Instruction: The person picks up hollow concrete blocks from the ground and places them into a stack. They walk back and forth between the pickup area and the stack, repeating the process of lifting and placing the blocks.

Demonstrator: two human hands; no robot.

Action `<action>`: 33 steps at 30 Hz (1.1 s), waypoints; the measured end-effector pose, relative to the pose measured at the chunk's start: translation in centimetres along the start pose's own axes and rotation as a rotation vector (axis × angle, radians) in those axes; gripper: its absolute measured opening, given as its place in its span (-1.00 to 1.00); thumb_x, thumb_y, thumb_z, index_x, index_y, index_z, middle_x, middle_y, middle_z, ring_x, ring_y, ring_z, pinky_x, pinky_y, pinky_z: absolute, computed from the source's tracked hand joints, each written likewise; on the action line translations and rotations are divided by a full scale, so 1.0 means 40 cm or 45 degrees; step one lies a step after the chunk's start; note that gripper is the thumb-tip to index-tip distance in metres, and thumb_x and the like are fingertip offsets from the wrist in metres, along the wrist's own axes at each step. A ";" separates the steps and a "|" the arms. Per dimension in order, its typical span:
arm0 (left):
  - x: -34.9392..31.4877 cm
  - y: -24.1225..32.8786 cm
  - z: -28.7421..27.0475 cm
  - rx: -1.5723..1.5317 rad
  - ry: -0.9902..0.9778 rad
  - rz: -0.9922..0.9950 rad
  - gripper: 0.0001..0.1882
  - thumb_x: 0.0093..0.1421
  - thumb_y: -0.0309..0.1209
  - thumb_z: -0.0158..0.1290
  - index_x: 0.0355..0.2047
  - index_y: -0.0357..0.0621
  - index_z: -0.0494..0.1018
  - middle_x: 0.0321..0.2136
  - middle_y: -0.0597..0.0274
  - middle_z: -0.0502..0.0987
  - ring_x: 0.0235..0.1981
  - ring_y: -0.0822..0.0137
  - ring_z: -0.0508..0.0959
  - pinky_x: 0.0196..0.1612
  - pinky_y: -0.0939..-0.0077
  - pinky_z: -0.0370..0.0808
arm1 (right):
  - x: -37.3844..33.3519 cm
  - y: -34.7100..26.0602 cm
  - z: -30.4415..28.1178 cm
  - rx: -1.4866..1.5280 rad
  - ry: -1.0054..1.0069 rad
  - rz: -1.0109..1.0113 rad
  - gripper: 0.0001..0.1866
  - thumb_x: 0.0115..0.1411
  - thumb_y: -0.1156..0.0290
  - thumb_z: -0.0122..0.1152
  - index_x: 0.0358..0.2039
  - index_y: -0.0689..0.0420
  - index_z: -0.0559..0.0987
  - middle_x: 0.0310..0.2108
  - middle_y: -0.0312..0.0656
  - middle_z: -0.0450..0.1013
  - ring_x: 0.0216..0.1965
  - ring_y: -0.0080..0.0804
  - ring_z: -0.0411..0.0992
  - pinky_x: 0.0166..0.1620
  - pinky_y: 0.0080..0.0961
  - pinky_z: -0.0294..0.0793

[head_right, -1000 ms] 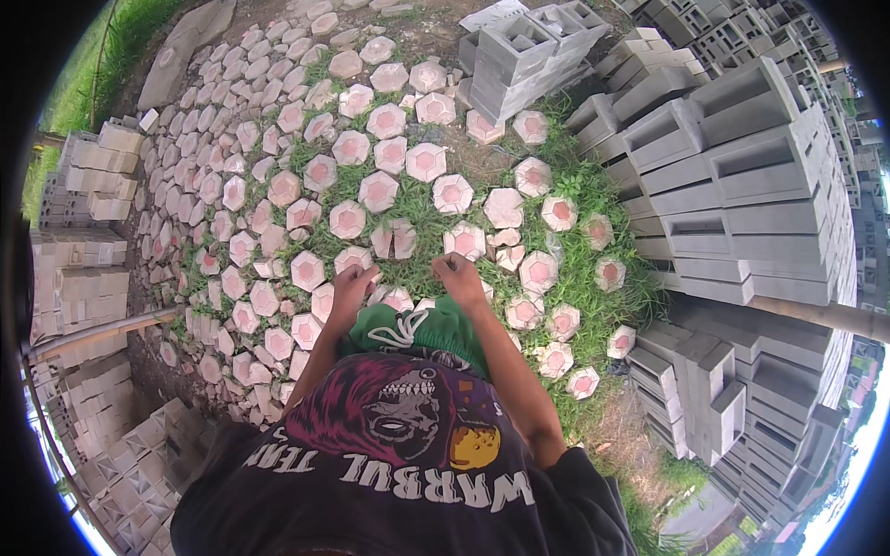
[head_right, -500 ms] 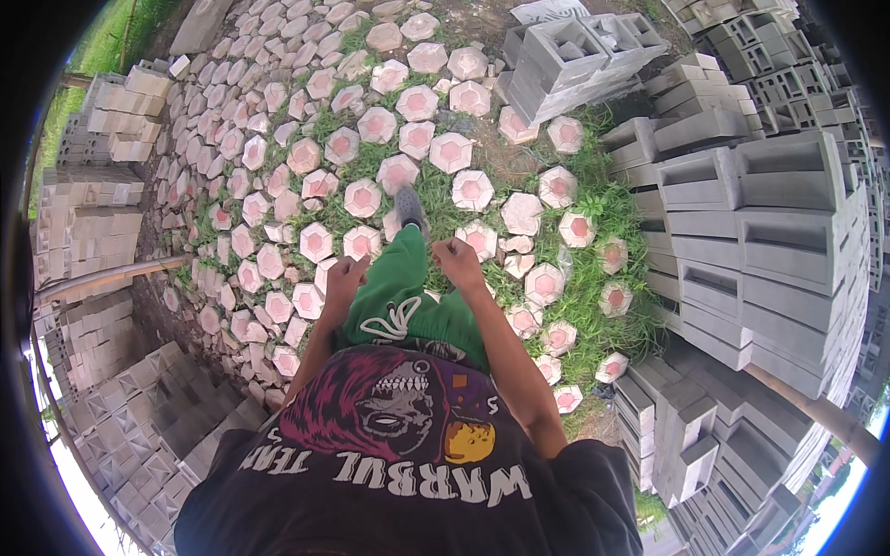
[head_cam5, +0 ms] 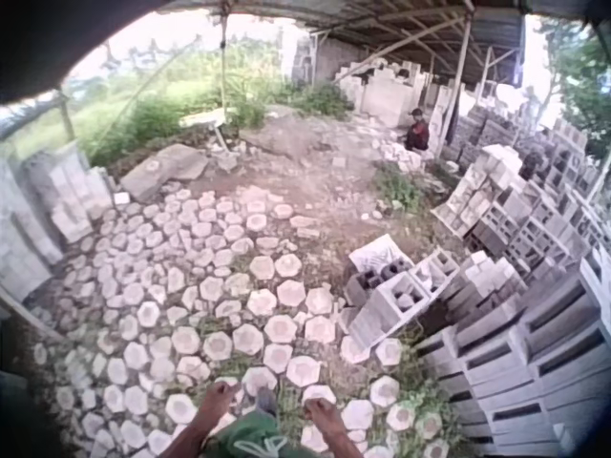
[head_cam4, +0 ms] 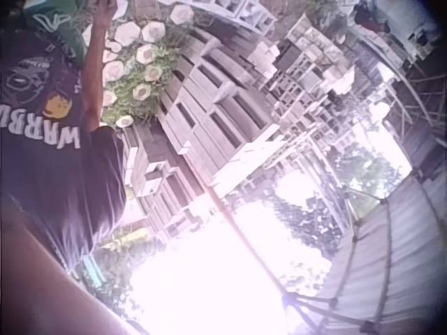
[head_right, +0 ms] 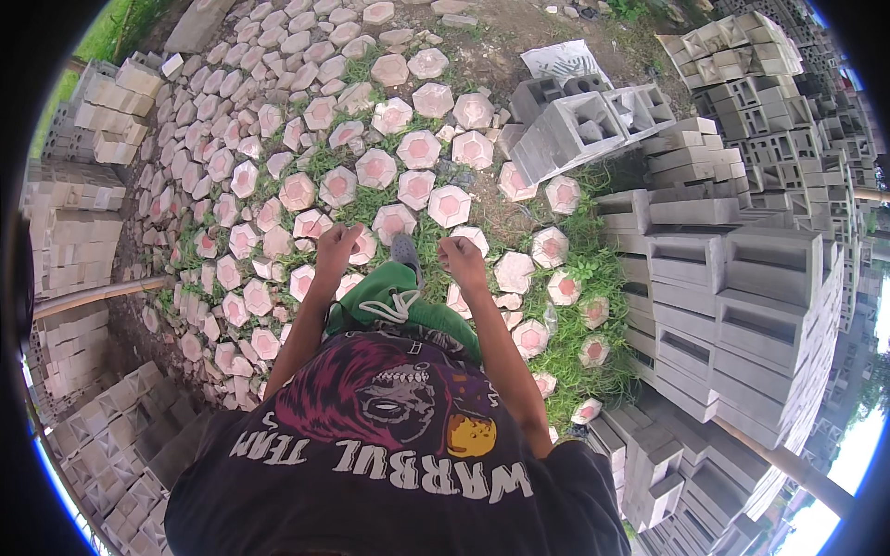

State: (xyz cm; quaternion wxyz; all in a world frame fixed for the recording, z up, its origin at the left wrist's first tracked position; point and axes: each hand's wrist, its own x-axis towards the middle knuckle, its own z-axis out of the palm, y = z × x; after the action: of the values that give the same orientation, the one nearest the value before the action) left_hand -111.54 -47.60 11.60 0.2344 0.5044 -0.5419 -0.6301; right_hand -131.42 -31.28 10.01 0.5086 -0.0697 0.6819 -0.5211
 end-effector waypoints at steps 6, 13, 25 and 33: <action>0.135 0.015 -0.050 -0.022 -0.035 -0.057 -0.58 0.15 -0.29 0.14 -0.72 -0.08 0.19 -0.76 0.38 0.28 -0.69 0.55 0.32 -0.60 0.59 0.20 | 0.109 -0.083 0.113 -0.012 -0.023 0.020 -0.76 0.25 0.23 0.08 -0.27 0.16 0.49 -0.37 -0.29 0.48 -0.35 -0.56 0.45 -0.29 -0.58 0.43; 0.207 0.044 -0.021 0.035 -0.045 -0.188 -0.57 0.14 -0.25 0.15 -0.72 -0.08 0.20 -0.75 0.36 0.32 -0.72 0.58 0.25 -0.63 0.60 0.17 | 0.181 -0.117 0.138 -0.123 -0.049 0.107 -0.66 0.20 0.15 0.13 -0.29 0.22 0.52 -0.40 -0.29 0.50 -0.37 -0.58 0.46 -0.33 -0.62 0.40; 0.435 0.131 0.053 -0.007 0.108 -0.263 -0.61 0.16 -0.24 0.13 -0.68 -0.09 0.25 -0.72 0.35 0.34 -0.65 0.56 0.33 -0.55 0.62 0.26 | 0.492 -0.332 0.125 -0.271 -0.194 0.106 -0.70 0.22 0.17 0.11 -0.32 0.18 0.52 -0.40 -0.30 0.50 -0.36 -0.58 0.45 -0.32 -0.60 0.40; 0.666 0.279 0.222 -0.009 0.178 -0.240 -0.62 0.16 -0.24 0.13 -0.68 -0.05 0.24 -0.72 0.40 0.32 -0.65 0.57 0.32 -0.54 0.64 0.26 | 0.724 -0.594 0.036 -0.343 -0.246 0.007 -0.71 0.20 0.21 0.13 -0.31 0.22 0.52 -0.44 -0.27 0.50 -0.41 -0.59 0.42 -0.35 -0.64 0.39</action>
State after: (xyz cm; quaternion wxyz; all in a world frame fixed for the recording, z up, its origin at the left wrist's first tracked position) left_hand -132.41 -69.47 10.85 0.2132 0.5951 -0.4720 -0.6146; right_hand -154.36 -60.92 10.66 0.5594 -0.1850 0.6936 -0.4145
